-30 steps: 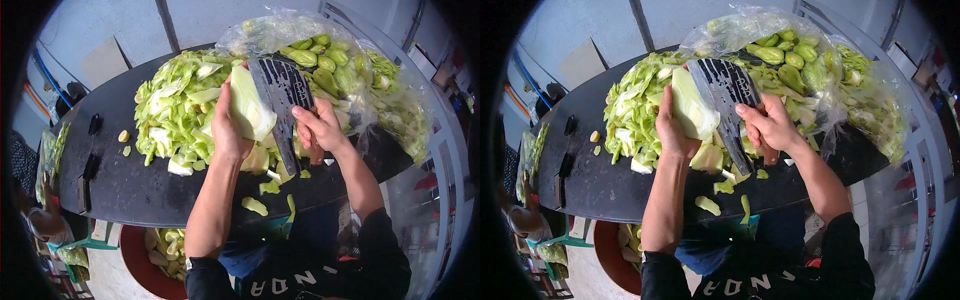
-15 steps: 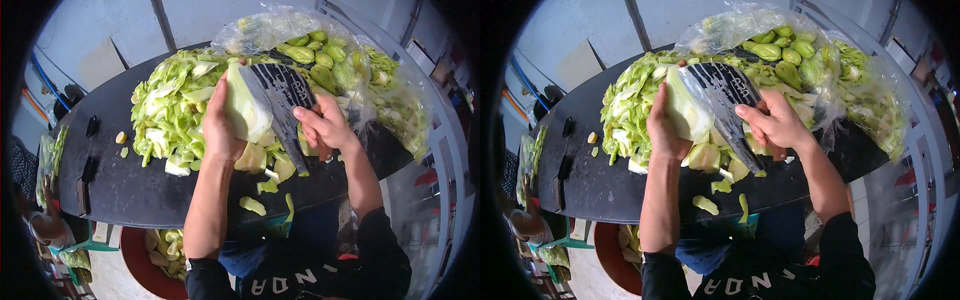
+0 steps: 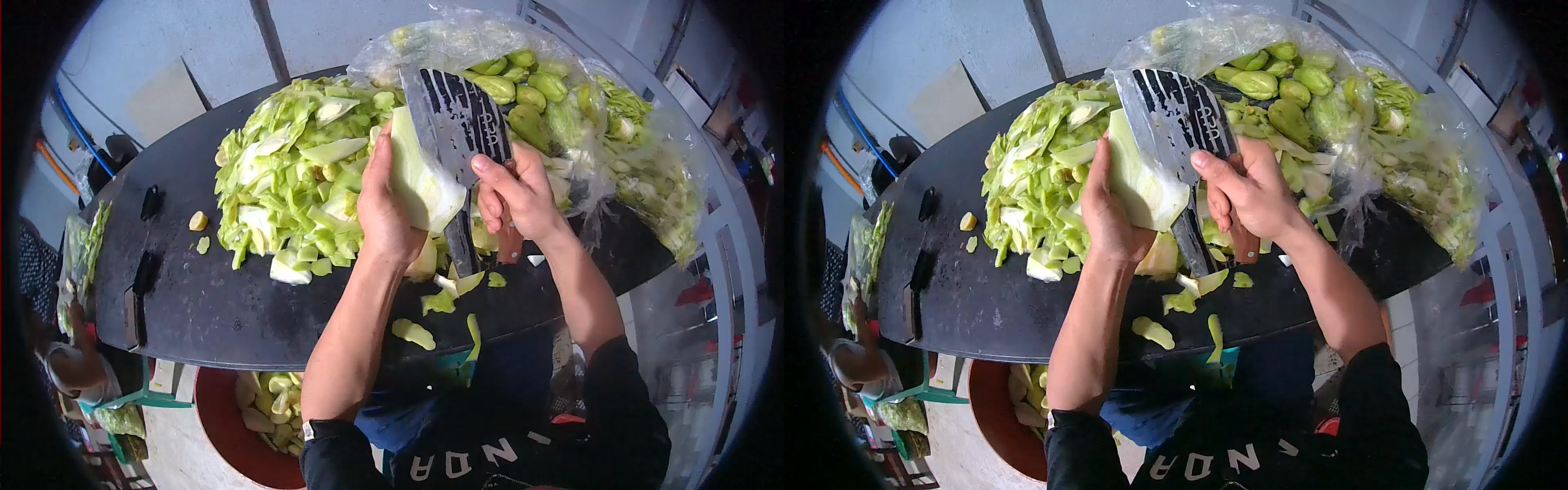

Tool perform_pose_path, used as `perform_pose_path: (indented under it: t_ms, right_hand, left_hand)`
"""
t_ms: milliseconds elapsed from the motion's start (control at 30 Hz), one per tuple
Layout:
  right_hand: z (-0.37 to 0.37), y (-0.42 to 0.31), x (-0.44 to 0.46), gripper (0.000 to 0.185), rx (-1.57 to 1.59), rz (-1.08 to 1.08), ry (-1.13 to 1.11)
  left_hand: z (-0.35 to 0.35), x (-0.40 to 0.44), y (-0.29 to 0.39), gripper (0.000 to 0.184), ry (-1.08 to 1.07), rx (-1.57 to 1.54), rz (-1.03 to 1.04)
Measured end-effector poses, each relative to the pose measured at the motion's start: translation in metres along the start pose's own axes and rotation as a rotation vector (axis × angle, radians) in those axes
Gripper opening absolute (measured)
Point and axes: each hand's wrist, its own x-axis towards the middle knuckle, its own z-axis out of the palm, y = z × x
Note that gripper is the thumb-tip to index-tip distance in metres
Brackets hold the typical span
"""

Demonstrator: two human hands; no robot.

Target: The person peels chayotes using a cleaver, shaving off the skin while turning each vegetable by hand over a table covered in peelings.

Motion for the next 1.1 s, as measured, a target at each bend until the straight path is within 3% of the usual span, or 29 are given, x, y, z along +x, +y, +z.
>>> perform_pose_path:
  t_ms: [200,333,467,933,1100]
  right_hand:
    - [0.004,0.001,0.001,0.026,0.039,-0.012,0.035]
    - [0.001,0.006,0.004,0.020,0.023,0.003,0.022]
    - [0.000,0.004,0.010,0.026,0.053,0.052,0.019]
    - [0.020,-0.032,0.055,0.025,-0.128,0.170,-0.236]
    - [0.029,-0.032,0.058,0.020,-0.128,0.137,-0.210]
  left_hand:
    - [-0.001,0.000,-0.008,0.044,0.018,-0.050,0.052]
    - [-0.007,0.001,-0.005,0.049,0.010,-0.064,-0.096]
    - [-0.007,0.000,0.002,0.054,-0.014,-0.100,-0.191]
    - [-0.023,0.012,0.027,0.051,0.188,-0.142,-0.006]
    - [-0.017,0.004,0.035,0.053,0.090,-0.250,0.042]
